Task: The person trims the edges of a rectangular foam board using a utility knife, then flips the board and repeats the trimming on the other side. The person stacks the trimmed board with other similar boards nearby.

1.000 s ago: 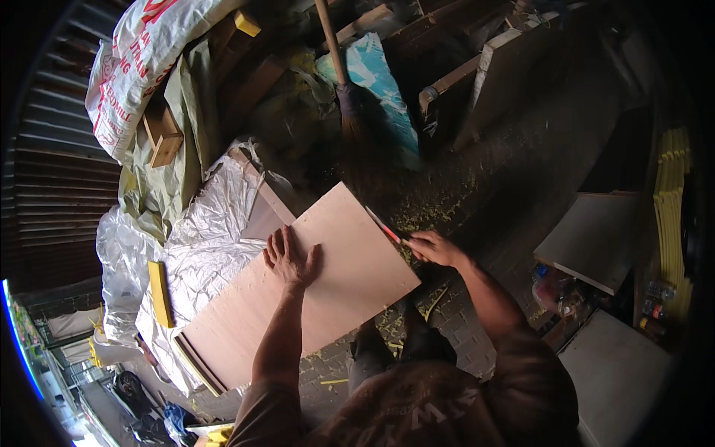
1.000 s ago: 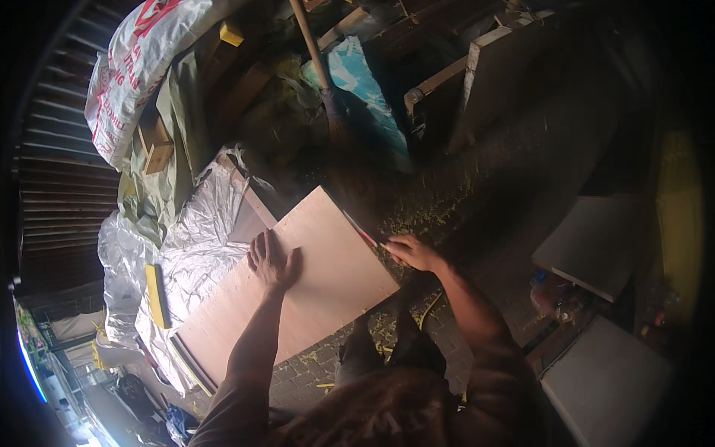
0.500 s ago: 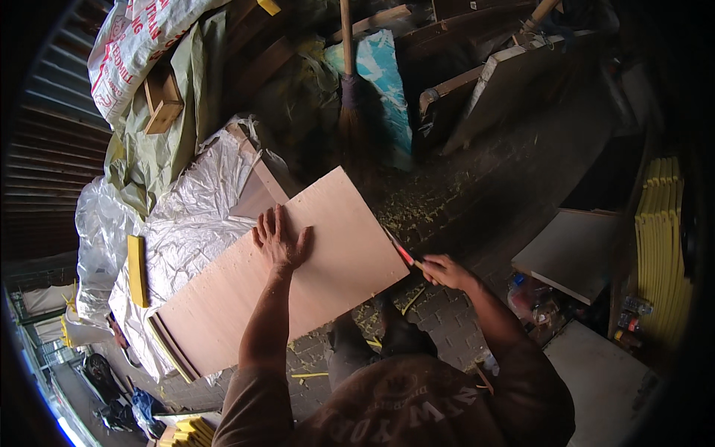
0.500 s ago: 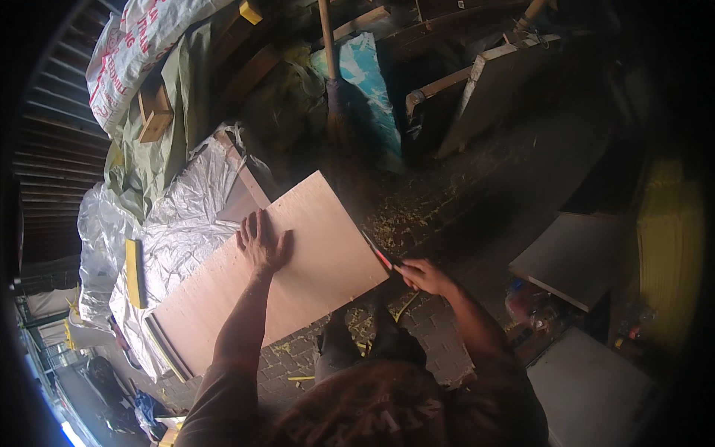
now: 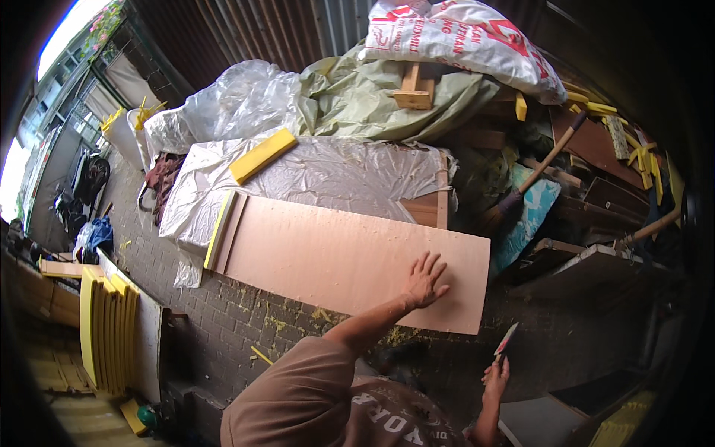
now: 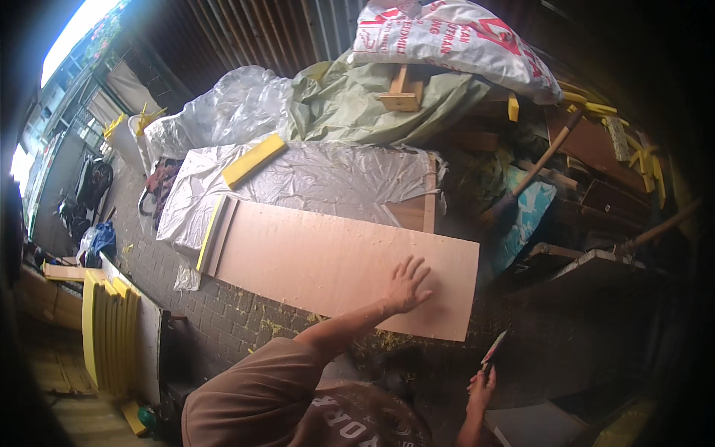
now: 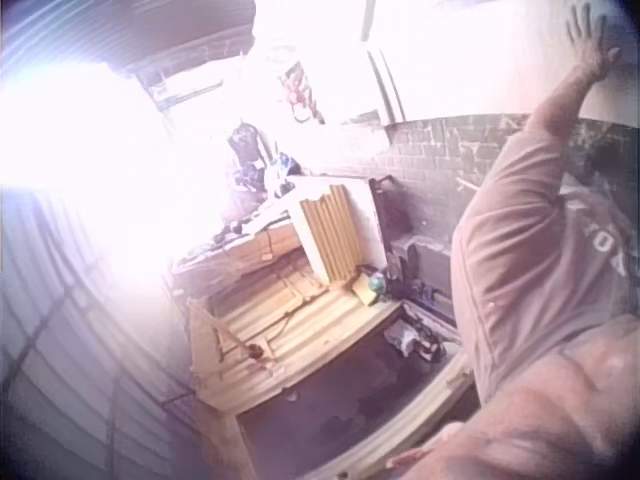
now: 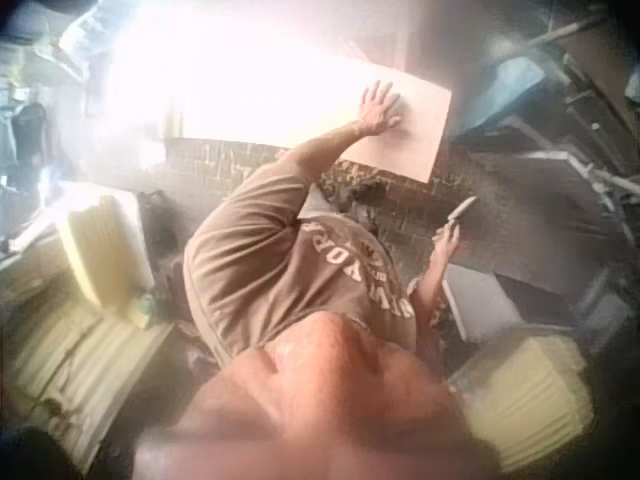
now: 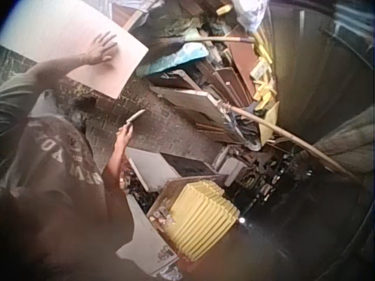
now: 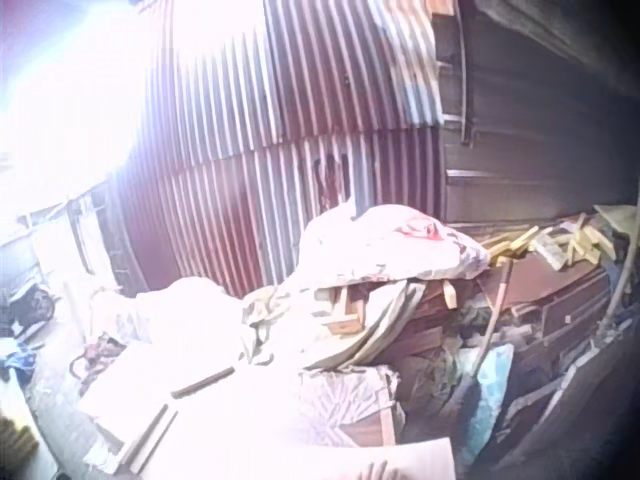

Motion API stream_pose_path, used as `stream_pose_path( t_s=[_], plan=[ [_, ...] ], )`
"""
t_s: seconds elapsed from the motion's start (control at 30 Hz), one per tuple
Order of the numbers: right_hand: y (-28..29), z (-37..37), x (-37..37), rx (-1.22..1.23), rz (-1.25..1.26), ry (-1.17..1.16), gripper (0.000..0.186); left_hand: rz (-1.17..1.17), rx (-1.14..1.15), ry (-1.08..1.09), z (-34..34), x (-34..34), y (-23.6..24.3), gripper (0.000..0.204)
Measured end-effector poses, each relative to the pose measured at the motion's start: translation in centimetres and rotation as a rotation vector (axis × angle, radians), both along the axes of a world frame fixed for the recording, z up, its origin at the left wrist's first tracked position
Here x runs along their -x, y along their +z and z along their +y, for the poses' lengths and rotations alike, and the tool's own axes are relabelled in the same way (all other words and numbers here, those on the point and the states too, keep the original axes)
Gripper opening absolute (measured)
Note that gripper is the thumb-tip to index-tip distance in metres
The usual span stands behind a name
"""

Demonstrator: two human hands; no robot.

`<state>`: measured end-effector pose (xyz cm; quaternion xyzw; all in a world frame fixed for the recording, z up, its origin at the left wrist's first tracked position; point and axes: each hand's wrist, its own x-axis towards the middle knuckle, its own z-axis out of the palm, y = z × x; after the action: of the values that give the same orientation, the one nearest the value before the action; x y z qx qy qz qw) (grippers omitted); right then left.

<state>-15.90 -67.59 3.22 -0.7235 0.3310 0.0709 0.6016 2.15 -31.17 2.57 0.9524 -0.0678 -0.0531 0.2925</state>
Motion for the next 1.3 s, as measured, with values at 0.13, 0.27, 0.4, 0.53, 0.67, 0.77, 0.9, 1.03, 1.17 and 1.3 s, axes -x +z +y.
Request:
stream_pose_path(
  t_s=[0.13, 0.27, 0.4, 0.53, 0.67, 0.77, 0.9, 1.03, 1.17, 1.3],
  plan=[
    [3.5, 17.1, -3.4, 0.164, -0.353, 0.560, 0.063, 0.365, 0.855, -0.025, 3.5, 11.8, 1.7, 0.071],
    [8.7, 33.7, -2.5, 0.230, -0.481, 1.091, 0.064, 0.657, 1.562, 0.085, 11.0, 20.7, 2.4, 0.055],
    [9.0, 44.2, -0.8, 0.174, -0.494, 1.422, 0.068, 0.574, 1.221, 0.653, 21.1, 25.4, 5.9, 0.055],
    [9.1, 52.7, 0.0, -0.049, -0.483, 1.709, 0.066, 0.407, 1.244, 0.916, 28.5, 31.0, 5.7, 0.048],
    [7.7, 60.0, -4.0, -0.040, -0.355, 1.735, 0.049, 0.212, 1.472, 1.236, 35.6, 37.0, 3.8, 0.025],
    [4.0, 66.3, -11.3, 0.170, -0.488, 1.594, 0.042, 0.133, 1.220, 1.532, 40.5, 42.8, 0.7, 0.025],
    [0.2, 76.0, -22.5, 0.441, -0.706, 1.431, 0.033, 0.130, 1.121, 1.868, 44.3, 51.1, -2.0, 0.015],
    [-1.4, 86.2, -33.2, 0.386, -0.035, 1.036, 0.056, 0.243, 1.048, 2.074, 43.9, 59.4, -5.9, 0.013],
    [-4.6, 93.5, -38.3, 0.430, -0.057, 0.687, 0.061, 0.501, 1.045, 2.168, 43.3, 62.9, -7.2, 0.017],
    [-6.5, 99.9, -36.3, 0.560, 0.059, 0.634, 0.085, 0.515, 0.996, 2.029, 44.5, 65.2, -6.4, 0.017]
  ],
)
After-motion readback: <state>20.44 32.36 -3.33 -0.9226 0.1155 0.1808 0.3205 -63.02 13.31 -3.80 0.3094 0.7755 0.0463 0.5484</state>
